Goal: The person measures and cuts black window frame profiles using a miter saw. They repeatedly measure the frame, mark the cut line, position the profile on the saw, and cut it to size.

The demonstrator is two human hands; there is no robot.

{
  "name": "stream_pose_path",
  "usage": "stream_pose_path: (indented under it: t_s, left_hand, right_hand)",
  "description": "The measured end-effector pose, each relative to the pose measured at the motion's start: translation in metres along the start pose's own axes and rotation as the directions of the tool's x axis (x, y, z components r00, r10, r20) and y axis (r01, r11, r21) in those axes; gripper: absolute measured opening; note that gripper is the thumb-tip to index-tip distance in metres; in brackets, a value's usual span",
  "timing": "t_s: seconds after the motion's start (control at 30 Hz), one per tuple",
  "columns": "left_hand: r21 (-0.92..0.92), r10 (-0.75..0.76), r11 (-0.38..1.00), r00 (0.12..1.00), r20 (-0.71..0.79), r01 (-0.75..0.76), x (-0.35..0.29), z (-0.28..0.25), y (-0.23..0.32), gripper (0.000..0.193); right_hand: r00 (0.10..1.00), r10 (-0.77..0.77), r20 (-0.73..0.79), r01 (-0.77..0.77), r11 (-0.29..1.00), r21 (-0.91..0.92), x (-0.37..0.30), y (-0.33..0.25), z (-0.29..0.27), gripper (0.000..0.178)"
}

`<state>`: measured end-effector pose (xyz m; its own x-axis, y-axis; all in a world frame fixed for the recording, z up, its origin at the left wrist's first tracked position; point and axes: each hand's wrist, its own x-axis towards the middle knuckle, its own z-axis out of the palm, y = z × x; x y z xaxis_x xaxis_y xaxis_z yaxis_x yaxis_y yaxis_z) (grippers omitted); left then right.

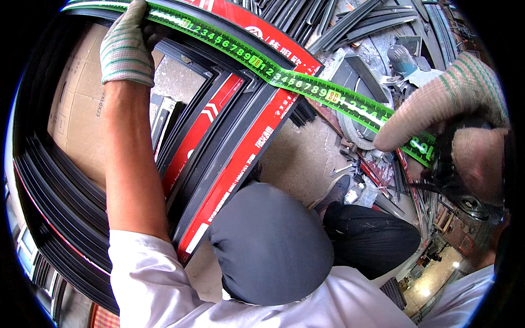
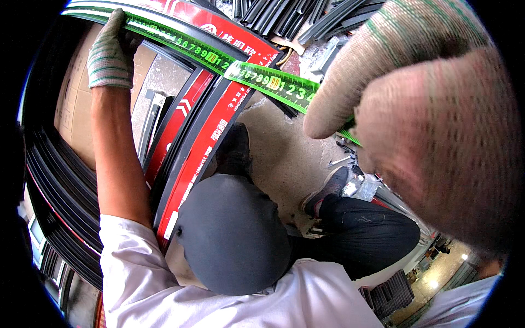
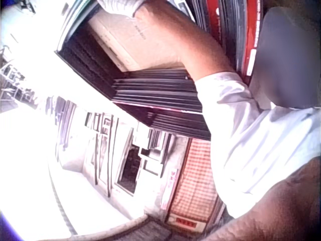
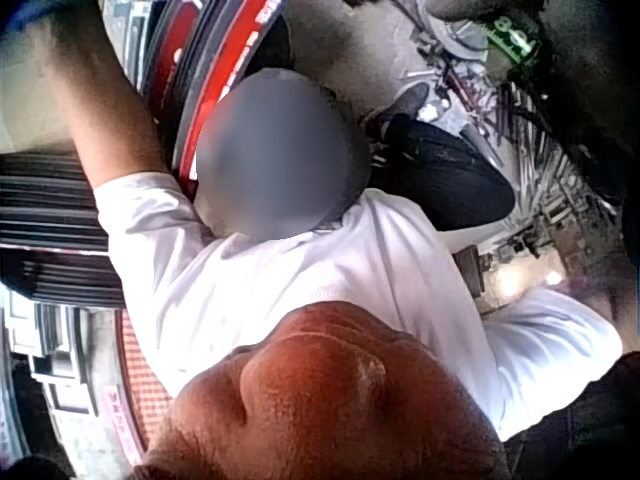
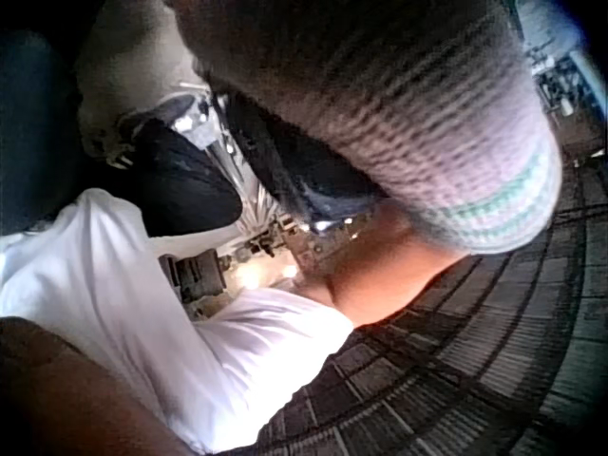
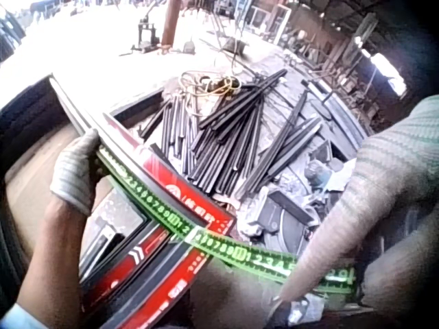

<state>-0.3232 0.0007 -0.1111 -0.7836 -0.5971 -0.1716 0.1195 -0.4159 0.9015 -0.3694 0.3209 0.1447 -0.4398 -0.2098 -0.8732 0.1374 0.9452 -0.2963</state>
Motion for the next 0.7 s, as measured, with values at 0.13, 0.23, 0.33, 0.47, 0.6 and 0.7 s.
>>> stream_pose_path:
  t_s: [0.13,0.23,0.33,0.47,0.6,0.7]
  left_hand:
    - [-0.456,-0.148,0.857,0.962,0.229,0.24,0.047,-0.069,-0.024,0.021]
    - [-0.446,-0.135,0.866,0.965,0.224,0.225,0.048,-0.069,-0.025,0.023]
    - [0.015,0.02,1.0,0.998,-0.063,-0.019,-0.017,0.021,0.009,0.024]
    - [-0.137,-0.037,0.99,0.998,0.043,0.043,0.002,-0.009,0.003,0.025]
    - [-0.153,-0.053,0.986,0.996,0.068,0.063,0.007,-0.005,-0.008,0.024]
    - [-0.274,-0.046,0.958,0.987,0.153,0.086,0.037,-0.058,-0.017,0.023]
  right_hand:
    - [0.999,-0.037,0.015,0.038,0.999,-0.028,0.0,-0.007,0.001,0.029]
    - [0.999,-0.048,0.013,0.049,0.998,-0.042,0.001,-0.01,0.002,0.029]
    - [1.0,-0.024,-0.003,0.023,0.999,-0.04,0.002,-0.007,0.002,0.029]
    - [0.999,-0.049,0.003,0.049,0.997,-0.061,0.0,-0.011,0.002,0.029]
    - [0.999,-0.033,-0.009,0.032,0.997,-0.065,0.002,-0.01,0.001,0.028]
    - [0.997,-0.073,0.005,0.073,0.994,-0.083,-0.001,-0.014,0.002,0.028]
